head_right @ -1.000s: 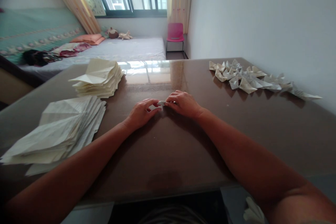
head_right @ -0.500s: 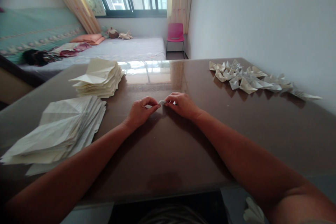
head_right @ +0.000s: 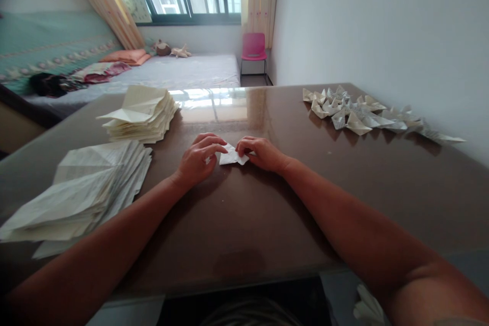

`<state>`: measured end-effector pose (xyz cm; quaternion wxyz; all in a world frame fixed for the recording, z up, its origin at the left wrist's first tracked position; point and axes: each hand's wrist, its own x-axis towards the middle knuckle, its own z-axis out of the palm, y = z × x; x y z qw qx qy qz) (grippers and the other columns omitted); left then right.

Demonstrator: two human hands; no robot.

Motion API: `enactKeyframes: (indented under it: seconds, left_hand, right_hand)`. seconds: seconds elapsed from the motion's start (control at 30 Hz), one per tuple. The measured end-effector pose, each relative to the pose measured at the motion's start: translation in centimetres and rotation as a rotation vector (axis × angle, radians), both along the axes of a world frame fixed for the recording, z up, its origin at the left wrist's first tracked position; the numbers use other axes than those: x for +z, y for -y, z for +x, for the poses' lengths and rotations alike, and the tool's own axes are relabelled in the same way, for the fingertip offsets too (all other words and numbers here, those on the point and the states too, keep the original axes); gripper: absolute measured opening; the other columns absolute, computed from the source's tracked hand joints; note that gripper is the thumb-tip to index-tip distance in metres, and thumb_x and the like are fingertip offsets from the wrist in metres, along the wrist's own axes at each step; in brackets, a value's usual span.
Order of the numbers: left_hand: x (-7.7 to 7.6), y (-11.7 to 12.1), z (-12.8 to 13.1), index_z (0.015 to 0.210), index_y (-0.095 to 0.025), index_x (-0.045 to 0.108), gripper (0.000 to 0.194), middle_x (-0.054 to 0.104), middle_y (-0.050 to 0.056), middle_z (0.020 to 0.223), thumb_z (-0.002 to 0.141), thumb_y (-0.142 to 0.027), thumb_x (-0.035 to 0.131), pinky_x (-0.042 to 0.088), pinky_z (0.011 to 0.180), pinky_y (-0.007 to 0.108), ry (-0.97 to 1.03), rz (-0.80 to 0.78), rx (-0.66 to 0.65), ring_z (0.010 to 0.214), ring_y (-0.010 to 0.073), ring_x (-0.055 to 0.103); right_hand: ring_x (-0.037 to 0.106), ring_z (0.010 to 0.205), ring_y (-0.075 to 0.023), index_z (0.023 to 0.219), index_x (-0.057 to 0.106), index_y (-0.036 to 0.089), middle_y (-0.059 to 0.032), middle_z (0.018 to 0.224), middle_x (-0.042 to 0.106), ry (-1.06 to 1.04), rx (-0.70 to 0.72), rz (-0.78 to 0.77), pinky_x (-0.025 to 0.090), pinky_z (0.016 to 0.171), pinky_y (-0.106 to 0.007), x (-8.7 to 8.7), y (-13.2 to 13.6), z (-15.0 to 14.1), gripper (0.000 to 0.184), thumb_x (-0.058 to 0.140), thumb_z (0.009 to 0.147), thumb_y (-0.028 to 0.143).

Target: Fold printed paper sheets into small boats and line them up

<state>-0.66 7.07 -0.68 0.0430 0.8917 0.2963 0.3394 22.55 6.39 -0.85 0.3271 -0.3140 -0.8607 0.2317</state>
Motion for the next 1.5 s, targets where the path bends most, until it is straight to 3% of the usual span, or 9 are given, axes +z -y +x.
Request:
enactKeyframes:
  seconds: [0.13, 0.33, 0.43, 0.63, 0.77, 0.9, 1.07, 1.3, 1.5]
  left_hand:
    - [0.6, 1.1, 0.4, 0.105, -0.023, 0.062, 0.025, 0.064, 0.004, 0.11, 0.086, -0.016, 0.047, 0.045, 0.096, 0.034, -0.158, -0.06, -0.125, 0.107, 0.0195, 0.054]
    - [0.6, 1.7, 0.9, 0.106, -0.022, 0.057, 0.023, 0.061, 0.006, 0.109, 0.089, -0.036, 0.05, 0.047, 0.088, 0.033, -0.284, -0.144, -0.03, 0.099, 0.0207, 0.058]
    - [0.4, 1.5, 0.9, 0.105, -0.023, 0.059, 0.022, 0.063, 0.004, 0.104, 0.091, -0.035, 0.046, 0.047, 0.085, 0.031, -0.278, -0.163, -0.018, 0.095, 0.0191, 0.059]
    - [0.3, 1.5, 1.2, 0.104, -0.024, 0.063, 0.025, 0.065, 0.004, 0.1, 0.094, -0.032, 0.042, 0.046, 0.082, 0.027, -0.238, -0.161, 0.023, 0.09, 0.0169, 0.061]
    - [0.3, 1.8, 1.6, 0.106, -0.025, 0.063, 0.026, 0.065, 0.003, 0.099, 0.094, -0.033, 0.041, 0.045, 0.077, 0.027, -0.237, -0.139, 0.087, 0.087, 0.0166, 0.061]
    - [0.1, 1.9, 1.9, 0.102, -0.027, 0.065, 0.028, 0.066, 0.002, 0.096, 0.095, -0.037, 0.04, 0.044, 0.072, 0.026, -0.248, -0.11, 0.148, 0.088, 0.0166, 0.061]
    - [0.1, 1.9, 2.4, 0.099, -0.029, 0.066, 0.03, 0.066, 0.001, 0.094, 0.096, -0.041, 0.039, 0.042, 0.068, 0.026, -0.251, -0.09, 0.2, 0.089, 0.0163, 0.061]
    - [0.3, 2.1, 2.6, 0.096, -0.028, 0.067, 0.032, 0.066, 0.002, 0.094, 0.095, -0.043, 0.039, 0.04, 0.067, 0.026, -0.26, -0.087, 0.219, 0.09, 0.0168, 0.06]
    - [0.3, 2.2, 2.6, 0.094, -0.028, 0.066, 0.03, 0.065, 0.001, 0.093, 0.095, -0.042, 0.039, 0.04, 0.065, 0.026, -0.269, -0.081, 0.227, 0.089, 0.0169, 0.059]
  right_hand:
    - [0.06, 0.085, -0.0136, 0.078, 0.061, 0.017, -0.0032, 0.095, 0.064, -0.066, 0.005, -0.075, 0.047, 0.08, -0.026, -0.3, 0.0, -0.3, 0.016, 0.051, 0.073, 0.005]
    - [0.058, 0.076, -0.0129, 0.085, 0.065, 0.018, -0.0009, 0.086, 0.065, 0.061, -0.121, -0.124, 0.045, 0.073, -0.025, -0.5, 0.2, -0.3, 0.015, 0.057, 0.074, 0.011]
    - [0.057, 0.073, -0.0124, 0.086, 0.066, 0.018, -0.002, 0.087, 0.064, 0.098, -0.148, -0.097, 0.044, 0.071, -0.025, -0.4, 0.2, -0.1, 0.012, 0.059, 0.076, 0.015]
    - [0.061, 0.084, -0.0148, 0.093, 0.068, 0.019, -0.0027, 0.09, 0.068, 0.129, -0.081, -0.117, 0.045, 0.08, -0.027, 0.5, 0.1, 0.5, 0.025, 0.046, 0.084, 0.012]
    - [0.061, 0.083, -0.0152, 0.097, 0.067, 0.015, -0.0039, 0.092, 0.07, 0.064, -0.06, -0.24, 0.046, 0.077, -0.026, 1.3, -0.1, 1.1, 0.024, 0.049, 0.088, 0.027]
    - [0.06, 0.077, -0.0156, 0.093, 0.07, 0.012, -0.0046, 0.086, 0.07, 0.073, -0.101, -0.325, 0.046, 0.072, -0.026, 1.7, -0.3, 1.6, 0.038, 0.051, 0.087, 0.045]
    - [0.061, 0.074, -0.0161, 0.096, 0.073, 0.013, -0.0038, 0.082, 0.071, 0.119, -0.088, -0.379, 0.046, 0.068, -0.025, 1.9, -0.4, 1.9, 0.044, 0.056, 0.083, 0.051]
    - [0.064, 0.075, -0.0171, 0.094, 0.075, 0.017, -0.003, 0.082, 0.074, 0.169, -0.133, -0.318, 0.046, 0.068, -0.024, 2.2, 0.1, 1.5, 0.037, 0.063, 0.079, 0.048]
    - [0.063, 0.069, -0.0156, 0.093, 0.076, 0.024, -0.0027, 0.086, 0.073, 0.39, -0.195, 0.006, 0.041, 0.064, -0.025, 2.7, 0.8, 1.0, 0.026, 0.059, 0.084, 0.042]
